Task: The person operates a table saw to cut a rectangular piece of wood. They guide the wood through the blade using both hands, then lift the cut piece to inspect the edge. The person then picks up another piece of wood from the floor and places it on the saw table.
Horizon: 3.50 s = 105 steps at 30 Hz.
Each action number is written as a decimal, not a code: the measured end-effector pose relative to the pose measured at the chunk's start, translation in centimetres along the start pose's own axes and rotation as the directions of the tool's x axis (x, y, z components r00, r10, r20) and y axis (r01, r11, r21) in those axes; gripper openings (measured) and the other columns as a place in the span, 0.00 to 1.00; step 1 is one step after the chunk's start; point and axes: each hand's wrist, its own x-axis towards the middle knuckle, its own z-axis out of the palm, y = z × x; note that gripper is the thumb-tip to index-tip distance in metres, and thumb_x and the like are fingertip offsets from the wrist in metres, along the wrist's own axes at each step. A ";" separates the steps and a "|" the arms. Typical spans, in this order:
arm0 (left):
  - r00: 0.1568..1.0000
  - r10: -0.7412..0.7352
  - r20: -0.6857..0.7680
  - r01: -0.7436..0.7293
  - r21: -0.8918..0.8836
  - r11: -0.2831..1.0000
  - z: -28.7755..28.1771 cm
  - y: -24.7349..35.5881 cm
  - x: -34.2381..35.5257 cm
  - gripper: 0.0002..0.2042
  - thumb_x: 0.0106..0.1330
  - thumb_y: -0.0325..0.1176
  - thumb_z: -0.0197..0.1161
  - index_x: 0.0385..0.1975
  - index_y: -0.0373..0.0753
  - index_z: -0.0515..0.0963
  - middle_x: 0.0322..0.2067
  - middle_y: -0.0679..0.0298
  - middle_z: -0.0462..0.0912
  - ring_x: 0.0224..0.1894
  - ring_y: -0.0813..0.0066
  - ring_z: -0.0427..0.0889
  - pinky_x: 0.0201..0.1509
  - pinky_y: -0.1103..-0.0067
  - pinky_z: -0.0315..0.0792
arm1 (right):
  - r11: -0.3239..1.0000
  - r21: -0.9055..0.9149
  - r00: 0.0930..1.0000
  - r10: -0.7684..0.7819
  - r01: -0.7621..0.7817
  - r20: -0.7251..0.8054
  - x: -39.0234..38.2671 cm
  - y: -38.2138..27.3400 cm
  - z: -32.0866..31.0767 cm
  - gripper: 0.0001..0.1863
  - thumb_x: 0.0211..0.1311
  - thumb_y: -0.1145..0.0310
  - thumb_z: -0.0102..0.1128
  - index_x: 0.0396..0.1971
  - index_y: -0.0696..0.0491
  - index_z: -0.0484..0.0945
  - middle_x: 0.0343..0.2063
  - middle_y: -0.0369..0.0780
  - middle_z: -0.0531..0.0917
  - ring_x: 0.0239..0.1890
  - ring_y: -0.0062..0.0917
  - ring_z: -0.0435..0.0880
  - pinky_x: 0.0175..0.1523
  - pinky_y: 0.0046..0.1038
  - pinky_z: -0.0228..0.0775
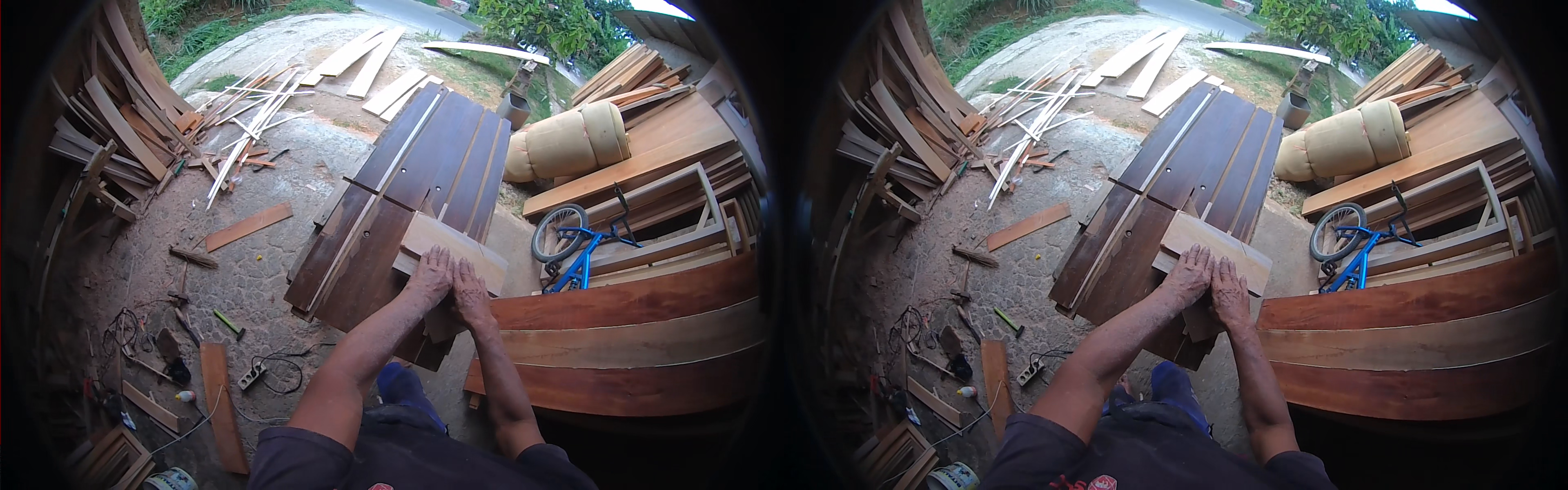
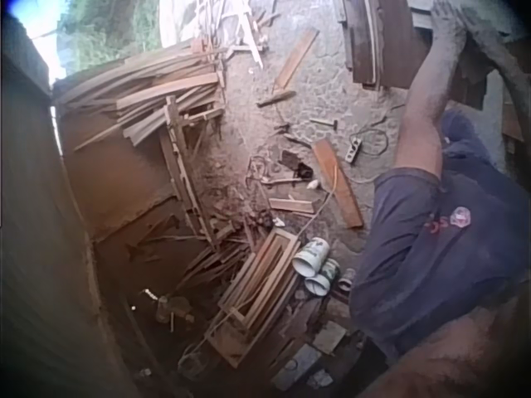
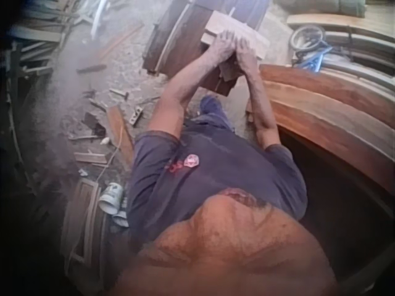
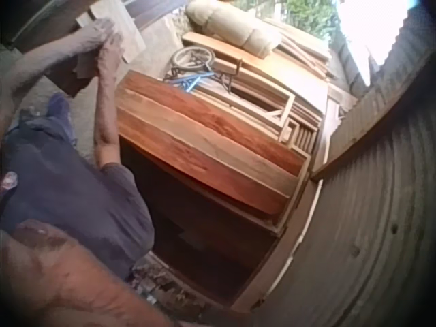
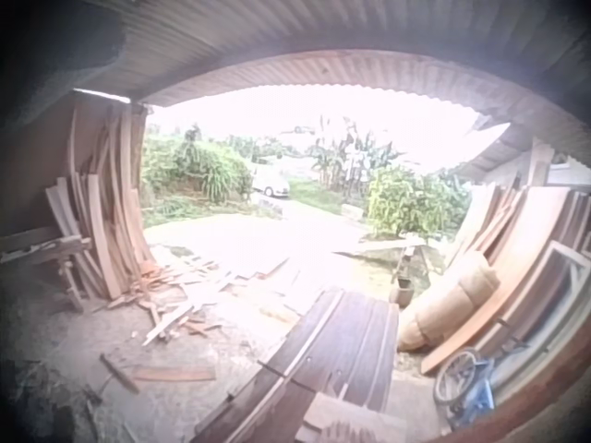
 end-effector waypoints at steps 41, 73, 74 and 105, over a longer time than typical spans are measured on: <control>1.000 -0.013 0.011 0.013 0.000 1.000 0.1 -1.0 3.6 0.25 0.70 0.33 0.45 0.65 0.29 0.63 0.67 0.43 0.61 0.71 0.42 0.58 0.72 0.54 0.55 | 1.000 -0.027 0.999 0.002 -0.003 -0.044 3.1 2.0 -0.3 0.53 0.44 0.66 0.75 0.71 0.54 0.53 0.72 0.47 0.55 0.74 0.40 0.53 0.70 0.52 0.56; 0.998 -0.055 -0.001 0.055 -0.027 0.998 0.3 -2.1 7.9 0.24 0.71 0.34 0.45 0.65 0.30 0.63 0.68 0.45 0.61 0.71 0.44 0.58 0.72 0.56 0.56 | 1.000 -0.018 1.000 0.006 -0.006 -0.011 6.9 4.7 -0.9 0.56 0.42 0.66 0.77 0.72 0.53 0.51 0.73 0.47 0.52 0.75 0.41 0.51 0.71 0.54 0.53; 0.998 -0.061 0.000 0.061 -0.028 0.998 0.3 -2.1 8.2 0.24 0.71 0.34 0.45 0.65 0.31 0.63 0.68 0.45 0.61 0.71 0.45 0.58 0.72 0.56 0.56 | 1.000 -0.023 1.000 0.006 -0.007 -0.011 7.2 4.8 -1.0 0.56 0.42 0.66 0.76 0.71 0.53 0.51 0.73 0.47 0.52 0.75 0.41 0.51 0.71 0.54 0.54; 0.999 -0.038 0.014 0.038 0.010 0.999 0.4 -2.1 6.6 0.25 0.71 0.33 0.43 0.66 0.29 0.61 0.68 0.45 0.60 0.71 0.44 0.59 0.72 0.55 0.56 | 0.967 0.240 0.986 0.121 -0.091 -0.115 12.6 8.5 -3.2 0.30 0.64 0.57 0.50 0.63 0.57 0.67 0.62 0.49 0.71 0.66 0.42 0.68 0.70 0.37 0.57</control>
